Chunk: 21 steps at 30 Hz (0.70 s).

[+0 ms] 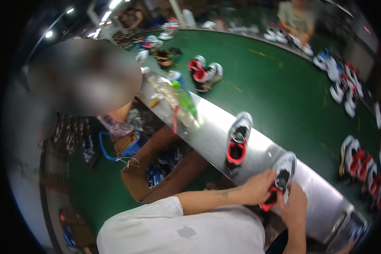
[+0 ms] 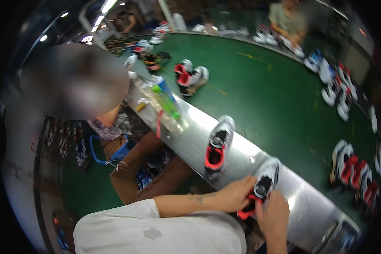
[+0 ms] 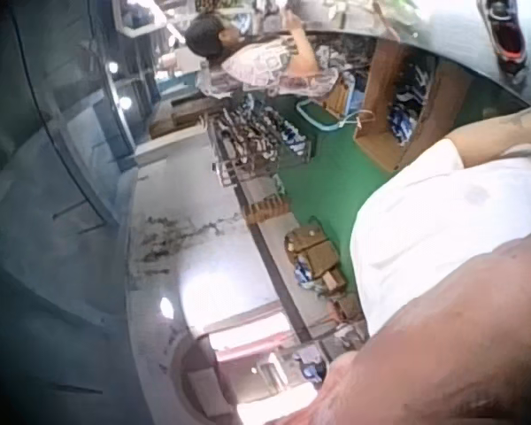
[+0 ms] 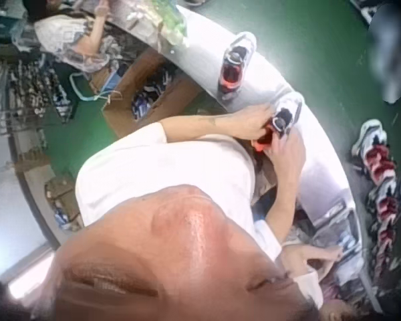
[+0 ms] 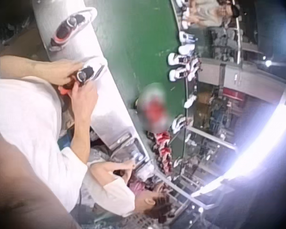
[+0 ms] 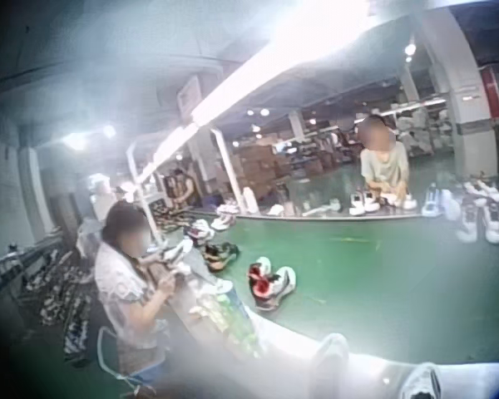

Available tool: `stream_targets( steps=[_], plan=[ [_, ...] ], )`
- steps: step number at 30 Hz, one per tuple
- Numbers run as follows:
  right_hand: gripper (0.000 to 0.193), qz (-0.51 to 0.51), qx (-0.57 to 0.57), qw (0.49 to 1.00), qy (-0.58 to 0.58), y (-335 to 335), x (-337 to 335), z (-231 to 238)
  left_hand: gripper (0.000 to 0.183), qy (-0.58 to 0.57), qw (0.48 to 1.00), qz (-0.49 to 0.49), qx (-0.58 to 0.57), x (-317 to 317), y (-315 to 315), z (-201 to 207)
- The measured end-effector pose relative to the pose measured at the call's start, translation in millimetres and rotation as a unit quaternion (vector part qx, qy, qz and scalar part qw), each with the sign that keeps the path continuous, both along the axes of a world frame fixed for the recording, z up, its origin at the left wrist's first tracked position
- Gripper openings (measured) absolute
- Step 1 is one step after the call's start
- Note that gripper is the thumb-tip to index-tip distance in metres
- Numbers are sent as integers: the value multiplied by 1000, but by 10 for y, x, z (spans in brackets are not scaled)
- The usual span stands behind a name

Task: The person repeatedly picks up white and red sneakers from a conveyor belt, inserts a black circular component into the tongue area of each shoe, and places the shoes back on the belt. The process is repeated for multiple pairs throughout the clip.

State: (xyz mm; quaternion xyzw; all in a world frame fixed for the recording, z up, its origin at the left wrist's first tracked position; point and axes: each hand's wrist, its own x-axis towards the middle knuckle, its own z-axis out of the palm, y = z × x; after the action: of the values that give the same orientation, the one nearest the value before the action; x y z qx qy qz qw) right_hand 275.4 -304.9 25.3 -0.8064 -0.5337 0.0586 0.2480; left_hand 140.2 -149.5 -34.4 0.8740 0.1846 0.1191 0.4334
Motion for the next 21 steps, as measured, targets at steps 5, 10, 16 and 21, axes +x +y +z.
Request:
stream_targets(
  steps=[5, 10, 16, 21],
  plan=[
    [35, 110, 6, 983, 147, -10, -547, 472, 42, -225, 962, 154, -7, -674, 606, 756],
    [81, 189, -137, 972, 14, 354, -556, -101, 52, -48, 951, 287, 102, -811, 1446, 159],
    [68, 241, -90, 966, 22, 1131, -275, 2, 59, -46, 977, 178, -111, -463, 1261, -159],
    [49, 210, -158, 965, -4, 1533, 17, -69, 52, -110, 912, 231, -322, -435, 1562, -766]
  ],
)
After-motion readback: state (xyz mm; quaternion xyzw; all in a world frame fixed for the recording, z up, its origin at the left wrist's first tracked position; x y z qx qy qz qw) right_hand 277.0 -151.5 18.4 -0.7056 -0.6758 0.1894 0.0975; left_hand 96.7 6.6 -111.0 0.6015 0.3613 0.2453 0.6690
